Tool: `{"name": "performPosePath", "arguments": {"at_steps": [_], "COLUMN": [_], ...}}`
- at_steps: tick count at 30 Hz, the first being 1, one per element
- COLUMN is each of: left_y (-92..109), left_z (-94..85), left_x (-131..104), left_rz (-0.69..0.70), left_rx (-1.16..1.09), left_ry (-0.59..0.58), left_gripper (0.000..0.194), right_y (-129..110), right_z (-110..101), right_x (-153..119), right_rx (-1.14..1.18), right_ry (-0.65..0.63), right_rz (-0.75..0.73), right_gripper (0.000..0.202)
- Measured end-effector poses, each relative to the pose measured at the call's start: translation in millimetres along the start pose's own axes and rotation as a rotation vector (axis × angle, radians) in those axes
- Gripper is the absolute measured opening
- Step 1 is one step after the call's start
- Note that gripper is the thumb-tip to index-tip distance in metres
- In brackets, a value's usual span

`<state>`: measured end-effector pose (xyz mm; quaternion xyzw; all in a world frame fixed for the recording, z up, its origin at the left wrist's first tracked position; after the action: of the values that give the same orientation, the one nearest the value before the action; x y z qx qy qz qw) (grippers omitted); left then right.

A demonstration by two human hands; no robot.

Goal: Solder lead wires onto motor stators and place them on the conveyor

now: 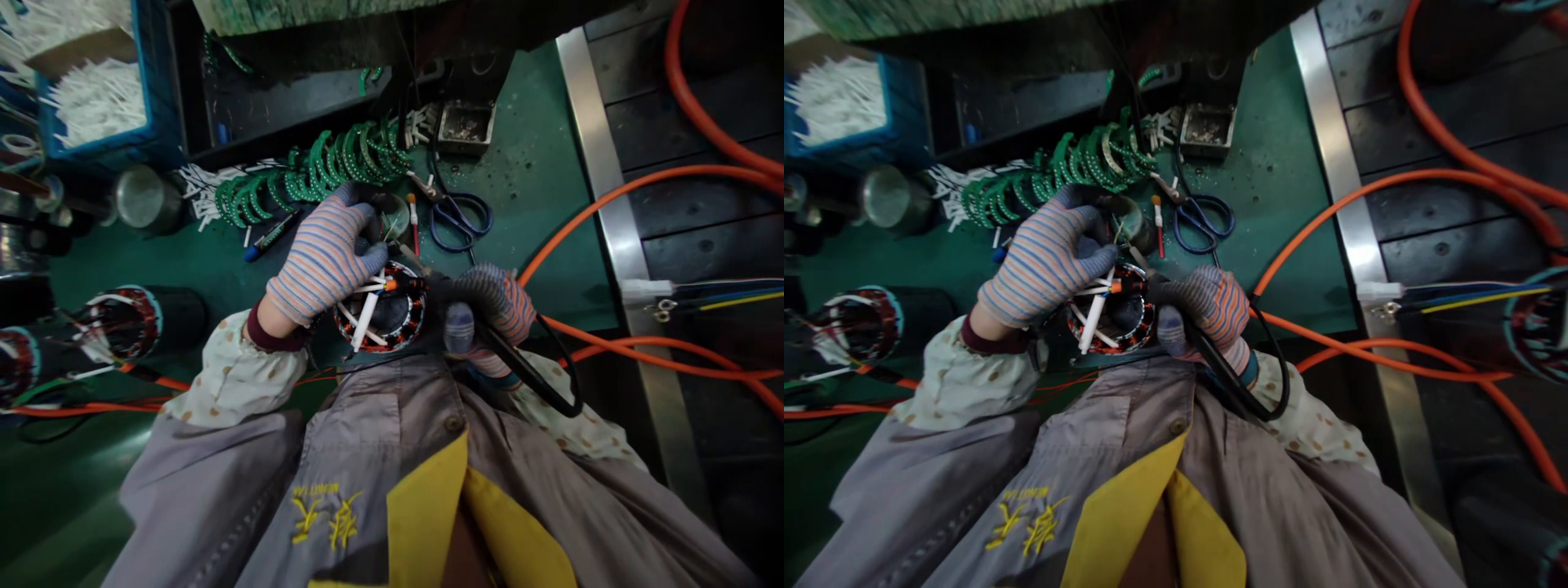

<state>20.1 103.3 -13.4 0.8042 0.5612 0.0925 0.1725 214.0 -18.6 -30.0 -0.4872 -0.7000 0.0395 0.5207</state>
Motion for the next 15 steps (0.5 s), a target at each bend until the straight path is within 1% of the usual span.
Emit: {"name": "performPosePath", "arguments": {"at_steps": [2, 4, 8, 10, 12, 14, 15], "left_y": [-0.5, -0.3, 0.7, -0.7, -2.6, -4.2, -4.9], "left_z": [0.2, 0.5, 0.6, 0.4, 1.0, 2.5, 3.2], "left_x": [0.1, 0.1, 0.2, 0.6, 1.3, 1.8, 1.8], "left_rz": [-0.007, -0.015, -0.032, -0.040, -0.033, -0.006, 0.009], "left_rx": [0.013, 0.025, 0.025, 0.011, -0.012, -0.038, -0.049], "left_ry": [-0.010, -0.025, -0.044, -0.034, -0.018, -0.006, 0.001], "left_gripper": [0.008, 0.007, 0.007, 0.008, 0.010, 0.013, 0.015], "right_y": [2.2, 2.4, -5.2, -8.6, -4.3, 5.3, 8.3], "right_z": [2.7, 2.9, -3.5, -5.4, -0.3, 8.5, 10.4], "right_x": [-1.2, -0.8, 5.0, 6.4, 5.5, 1.4, -0.8], "right_rx": [-0.007, -0.020, -0.002, 0.022, 0.012, -0.023, -0.033], "right_ry": [-0.037, -0.027, 0.093, 0.116, 0.047, -0.067, -0.095], "right_rz": [0.021, 0.017, -0.065, -0.102, -0.062, 0.032, 0.064], "right_gripper": [0.027, 0.028, 0.018, 0.017, 0.023, 0.031, 0.034]}}
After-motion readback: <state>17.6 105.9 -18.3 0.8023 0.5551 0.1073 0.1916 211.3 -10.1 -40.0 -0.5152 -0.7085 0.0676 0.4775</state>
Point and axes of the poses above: each hand's wrist, its own x-axis towards the middle knuckle, its own z-axis out of the palm, y = z × x, the point moved 10 cm from there along x, towards the middle knuckle, and after that the axes turned 3 degrees about y, right-handed, at the moved point
